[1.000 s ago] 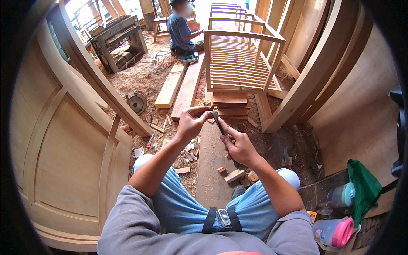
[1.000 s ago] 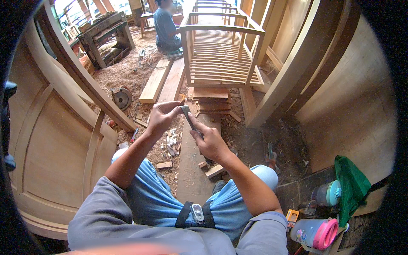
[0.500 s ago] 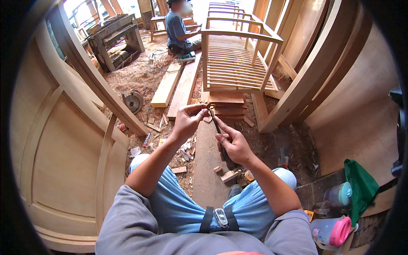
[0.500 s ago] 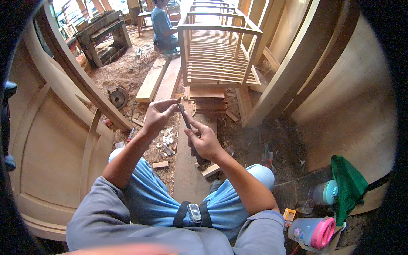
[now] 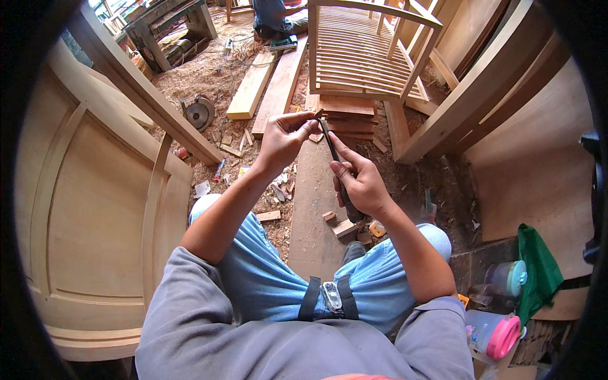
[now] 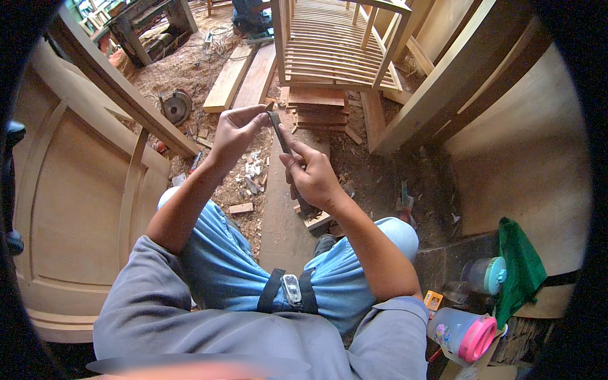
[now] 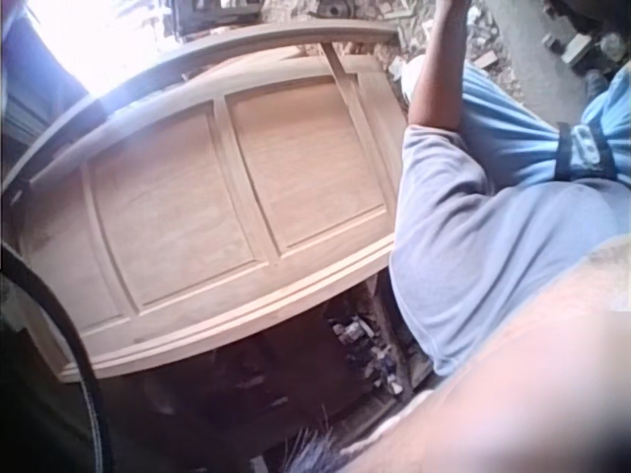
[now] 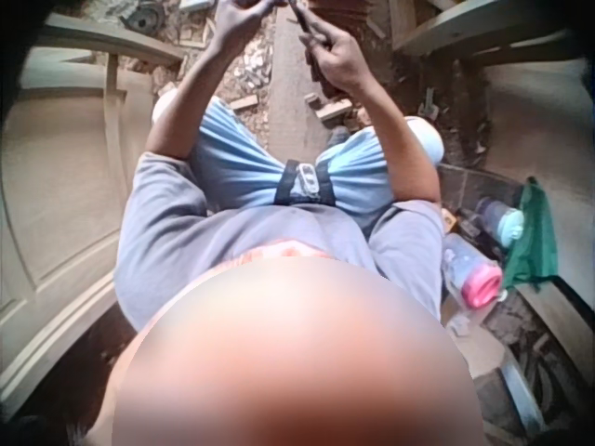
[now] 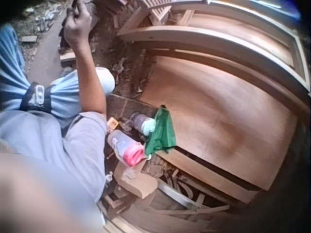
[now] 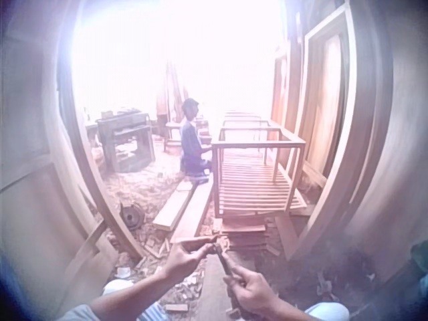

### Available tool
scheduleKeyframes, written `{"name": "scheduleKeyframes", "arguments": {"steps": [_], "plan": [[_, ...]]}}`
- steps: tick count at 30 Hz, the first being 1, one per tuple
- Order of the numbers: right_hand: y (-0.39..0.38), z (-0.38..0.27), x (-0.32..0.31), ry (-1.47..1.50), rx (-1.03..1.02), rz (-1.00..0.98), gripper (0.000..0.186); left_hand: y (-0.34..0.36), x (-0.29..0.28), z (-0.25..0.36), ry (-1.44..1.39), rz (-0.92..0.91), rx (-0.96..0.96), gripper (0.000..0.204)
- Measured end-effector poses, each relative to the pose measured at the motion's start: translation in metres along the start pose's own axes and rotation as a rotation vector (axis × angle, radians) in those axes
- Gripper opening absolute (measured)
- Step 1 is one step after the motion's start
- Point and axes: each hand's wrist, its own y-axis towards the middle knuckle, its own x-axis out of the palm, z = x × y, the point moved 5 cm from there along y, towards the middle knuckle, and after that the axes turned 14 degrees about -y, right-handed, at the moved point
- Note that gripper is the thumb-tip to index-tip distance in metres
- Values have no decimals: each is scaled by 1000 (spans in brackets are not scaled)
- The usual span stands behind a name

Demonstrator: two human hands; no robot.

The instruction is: The person sits on the floor and uses a chisel to shape small wooden blocks. They hold each block in one hand and carefully carve or smooth its edges with the chisel in the other hand, repeating the process for multiple pieces.

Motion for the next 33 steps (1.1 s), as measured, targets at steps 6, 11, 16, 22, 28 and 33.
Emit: {"name": "scheduleKeyframes", "arguments": {"steps": [6, 11, 16, 22, 28, 33], "plan": [[3, -13, -4, -456, -321, 237, 58, 1, -1, 1, 18, 14, 17, 32], [4, 2, -2, -223, -100, 60, 58, 1, 1, 3, 6, -2, 17, 31], [3, -3, 0, -124, -110, 55, 59, 0, 0, 6, 28, 27, -19, 27], [2, 0, -1, -187, -67, 80, 58, 1, 1, -1, 12, 14, 19, 27], [2, -7, -1, -374, -295, 214, 59, 1, 0, -2, -4, 1, 62, 27], [5, 7, 4, -155, -101, 76, 62, 0, 1, -1, 70, 9, 58, 26]]}}
